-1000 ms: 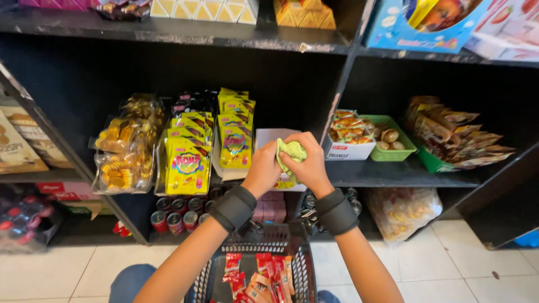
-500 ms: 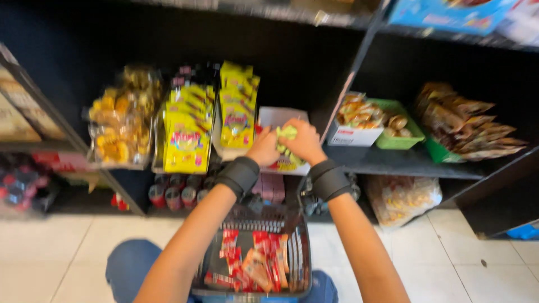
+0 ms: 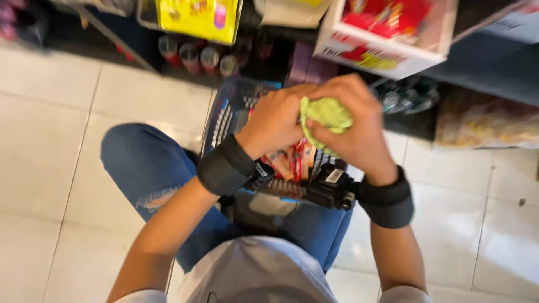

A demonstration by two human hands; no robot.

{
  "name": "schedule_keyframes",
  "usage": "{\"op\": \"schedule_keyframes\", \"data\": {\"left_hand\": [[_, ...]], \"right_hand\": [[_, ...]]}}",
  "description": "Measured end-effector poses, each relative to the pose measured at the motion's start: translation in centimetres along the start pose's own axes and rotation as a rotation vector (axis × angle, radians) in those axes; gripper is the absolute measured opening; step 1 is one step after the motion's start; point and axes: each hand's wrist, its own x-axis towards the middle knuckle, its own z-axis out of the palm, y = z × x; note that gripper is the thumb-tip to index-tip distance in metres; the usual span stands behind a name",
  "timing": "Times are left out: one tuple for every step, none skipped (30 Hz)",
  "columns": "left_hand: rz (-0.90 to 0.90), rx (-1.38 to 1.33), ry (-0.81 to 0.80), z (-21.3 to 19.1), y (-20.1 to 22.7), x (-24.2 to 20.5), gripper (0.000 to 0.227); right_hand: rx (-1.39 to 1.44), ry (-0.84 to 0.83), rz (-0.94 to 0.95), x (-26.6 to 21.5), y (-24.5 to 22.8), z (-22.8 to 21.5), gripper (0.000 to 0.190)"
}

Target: The person wipes individual candy packages with a cloth and organizes them in a basket.

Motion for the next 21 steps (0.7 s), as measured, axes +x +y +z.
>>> {"op": "schedule_keyframes", "data": {"left_hand": [[-0.062,-0.006,-0.027,1.4,-2.1,-0.8,0.043],[-0.102,0.001,-0.041,2.3,-4.5,-0.7,0.043],[-0.110,0.001,-0.041,4.8,-7.6,-1.8,0.043],[-0.132,0.051,-0.012,6.8,-11.1,-2.2,0.041],[-0.153,0.100,0.017,8.8,-14.8,-2.6,0.039],[-0.174,0.099,0.007,10.0,-17.7,-2.8,0.039],[-0.378,0.156,-0.040,11.2,-20.6,-3.1,0.037],[-0.582,0.202,-0.090,13.0,-23.1,-3.7,0.034],[-0.602,0.190,-0.104,14.3,-24.8,-5.0,0.034],[-0.615,0.219,-0.053,15.1,-26.8,-5.2,0.033],[-0.628,0.249,-0.001,15.8,-28.8,-5.3,0.033],[-0.635,0.248,0.004,15.6,-29.4,-5.3,0.033],[-0.700,0.213,-0.062,15.5,-29.9,-5.4,0.038],[-0.768,0.176,-0.134,15.6,-30.2,-5.8,0.044],[-0.777,0.172,-0.134,17.3,-32.4,-6.9,0.044],[-0.870,0.179,-0.228,19.1,-34.5,-8.1,0.040],[-0.960,0.185,-0.326,20.9,-36.5,-9.2,0.037],[-0.961,0.182,-0.322,23.8,-39.6,-11.1,0.037],[-0.958,0.196,-0.393,26.6,-42.7,-12.9,0.053],[-0.952,0.207,-0.467,29.7,-45.6,-14.7,0.070],[-0.952,0.202,-0.466,29.9,-45.8,-14.5,0.070]], "right_hand": [[0.034,-0.023,0.066,-1.0,1.5,2.1,0.040],[0.057,-0.033,0.111,-1.2,3.3,4.1,0.041],[0.063,-0.038,0.112,-2.1,4.8,5.9,0.041],[0.063,-0.041,0.113,-2.4,6.7,8.0,0.042],[0.062,-0.044,0.114,-2.6,8.6,10.2,0.044],[0.079,-0.054,0.126,-3.4,10.1,12.2,0.044],[0.067,-0.106,0.263,-4.3,11.5,14.3,0.042],[0.045,-0.168,0.404,-5.6,12.7,16.0,0.040],[0.052,-0.187,0.422,-6.9,14.1,18.0,0.040],[0.067,-0.171,0.467,-7.1,16.1,19.8,0.039],[0.082,-0.155,0.512,-7.4,18.0,21.6,0.039],[0.084,-0.162,0.508,-7.2,19.0,22.9,0.039],[0.085,-0.185,0.530,-7.2,20.1,24.2,0.040],[0.087,-0.210,0.558,-7.5,20.8,25.6,0.040],[0.090,-0.220,0.560,-7.6,21.8,26.8,0.040],[0.111,-0.314,0.682,-7.9,22.7,28.0,0.041],[0.131,-0.409,0.803,-8.2,23.5,29.2,0.042],[0.128,-0.413,0.800,-9.3,25.2,30.9,0.042],[0.174,-0.417,0.776,-10.4,26.8,32.6,0.043],[0.218,-0.421,0.755,-11.8,28.4,34.1,0.044],[0.213,-0.424,0.756,-12.6,29.4,35.1,0.044]]}}
